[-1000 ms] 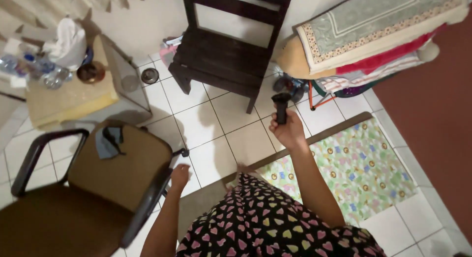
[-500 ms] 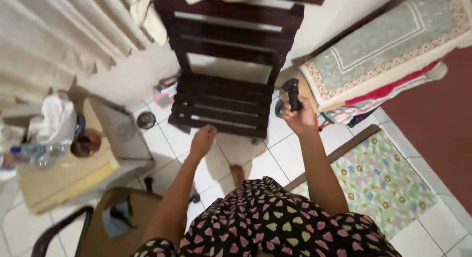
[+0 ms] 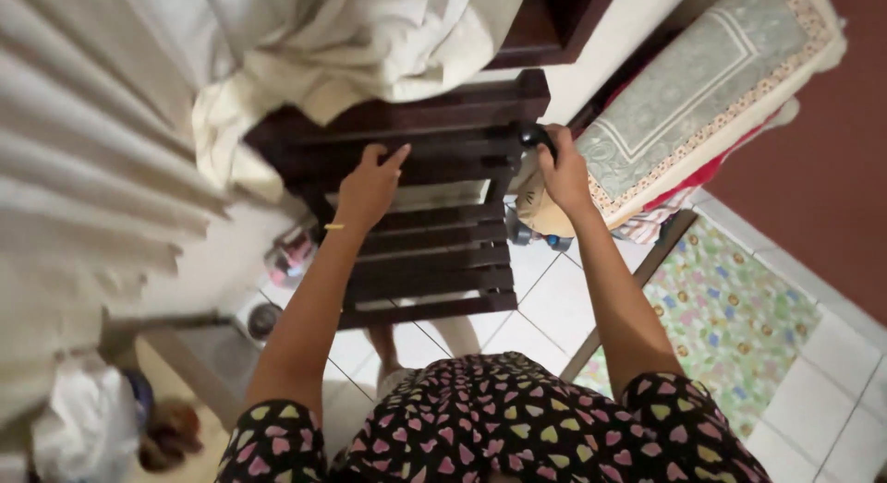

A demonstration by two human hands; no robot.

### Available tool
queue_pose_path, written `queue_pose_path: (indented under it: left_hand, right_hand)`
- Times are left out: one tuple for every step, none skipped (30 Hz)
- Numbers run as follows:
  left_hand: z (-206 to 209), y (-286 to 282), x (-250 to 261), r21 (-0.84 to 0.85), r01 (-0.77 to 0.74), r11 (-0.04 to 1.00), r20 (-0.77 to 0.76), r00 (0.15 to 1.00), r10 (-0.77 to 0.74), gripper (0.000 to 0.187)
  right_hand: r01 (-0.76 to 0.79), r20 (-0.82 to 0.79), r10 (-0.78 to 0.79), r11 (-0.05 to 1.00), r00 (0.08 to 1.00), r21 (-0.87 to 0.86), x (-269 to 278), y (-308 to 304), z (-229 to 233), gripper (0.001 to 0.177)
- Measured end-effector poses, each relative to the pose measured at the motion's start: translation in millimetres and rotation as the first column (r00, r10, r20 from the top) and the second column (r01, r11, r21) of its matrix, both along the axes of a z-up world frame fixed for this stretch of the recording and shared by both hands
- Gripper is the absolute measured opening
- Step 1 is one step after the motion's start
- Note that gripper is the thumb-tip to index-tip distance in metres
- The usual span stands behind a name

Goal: The person cleans a room by wiping a mat, folding and stacking blankets, picking up a toy, and dusting a wooden stand and an office chair using a handheld vacuum and a cloth.

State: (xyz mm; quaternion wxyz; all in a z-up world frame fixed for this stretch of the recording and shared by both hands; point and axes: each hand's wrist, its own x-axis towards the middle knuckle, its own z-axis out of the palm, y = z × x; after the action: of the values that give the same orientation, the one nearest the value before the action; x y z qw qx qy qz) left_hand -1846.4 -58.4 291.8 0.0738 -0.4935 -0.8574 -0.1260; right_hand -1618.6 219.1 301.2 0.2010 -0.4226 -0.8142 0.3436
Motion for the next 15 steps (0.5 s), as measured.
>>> queue_pose_path:
  left_hand:
    - [1.7,15.1,-21.6,-0.029,0.046,0.999,-0.104,0.993,-0.049,0.046]
    - [7.5,17.9,-39.4,-0.031,0.079,0.996,-0.113,0.990,-0.082,0.046]
    - [13.9,26.6,-58.3,-0.069,0.129,0.989,0.015,0.992,-0.128,0.046]
    - [19.8,35.0,-76.8,-0.104,0.183,0.978,0.143,0.975,-0.168,0.045]
    - [17.4,38.0,-94.1,-0.108,0.202,0.974,0.145,0.972,-0.185,0.045]
    - [14.2,40.8,-110.6,-0.085,0.213,0.973,0.070,0.976,-0.207,0.042]
    - [12.1,44.7,-129.6,-0.059,0.222,0.973,-0.011,0.975,-0.223,0.039]
    - [-8.2,53.7,-159.1,-0.060,0.236,0.970,-0.016,0.971,-0.237,0.039]
    - [-31.5,56.3,-183.1,-0.006,0.229,0.973,-0.010,0.973,-0.229,0.038]
    - [-55.2,58.2,-206.2,0.047,0.221,0.974,-0.003,0.975,-0.221,0.038]
    - [-50.3,56.7,-218.1,0.048,0.231,0.972,0.004,0.973,-0.232,0.038]
    - [-45.3,55.0,-229.5,0.005,0.194,0.981,-0.067,0.979,-0.193,0.038]
    - [-38.8,58.0,-242.5,-0.029,0.154,0.988,-0.145,0.977,-0.156,0.039]
    - [-33.1,60.5,-246.6,-0.022,0.166,0.986,-0.143,0.975,-0.167,0.039]
    - [-29.1,55.0,-248.8,0.034,0.194,0.981,-0.245,0.953,-0.180,0.035]
  right_hand:
    - [-0.028,0.047,0.025,0.997,0.999,0.073,-12.1,-0.2,4.7,0.035]
    - [0.006,0.039,-0.009,0.997,0.999,0.072,-23.5,7.7,-3.7,0.035]
    - [0.044,0.059,-0.052,0.991,0.997,0.125,-37.7,23.4,-7.9,0.034]
    - [0.082,0.077,-0.097,0.981,0.992,0.177,-51.2,38.9,-12.5,0.034]
    - [0.100,0.078,-0.115,0.980,0.990,0.173,-61.6,55.9,-29.5,0.034]
    - [0.208,0.062,-0.223,0.960,0.973,0.186,-70.8,72.3,-47.4,0.033]
    - [0.311,0.039,-0.324,0.929,0.945,0.199,-83.4,90.8,-64.6,0.032]
    - [0.325,0.034,-0.338,0.925,0.941,0.197,-104.6,67.0,-61.8,0.032]
    - [0.266,0.214,-0.318,0.934,0.924,0.240,-121.7,37.1,-62.4,0.040]
    - [0.197,0.388,-0.293,0.943,0.874,0.268,-138.8,7.0,-62.8,0.049]
    - [0.206,0.394,-0.302,0.941,0.868,0.269,-166.0,-43.7,-69.6,0.049]
    - [0.030,0.378,-0.121,0.971,0.918,0.237,-192.6,-95.0,-73.4,0.054]
    - [-0.146,0.351,0.062,0.965,0.934,0.216,-222.0,-143.3,-73.9,0.061]
    - [-0.135,0.353,0.049,0.966,0.934,0.222,-226.1,-142.4,-54.8,0.061]
    - [-0.174,0.373,0.117,0.977,0.921,0.122,-228.6,-148.4,-37.7,0.051]
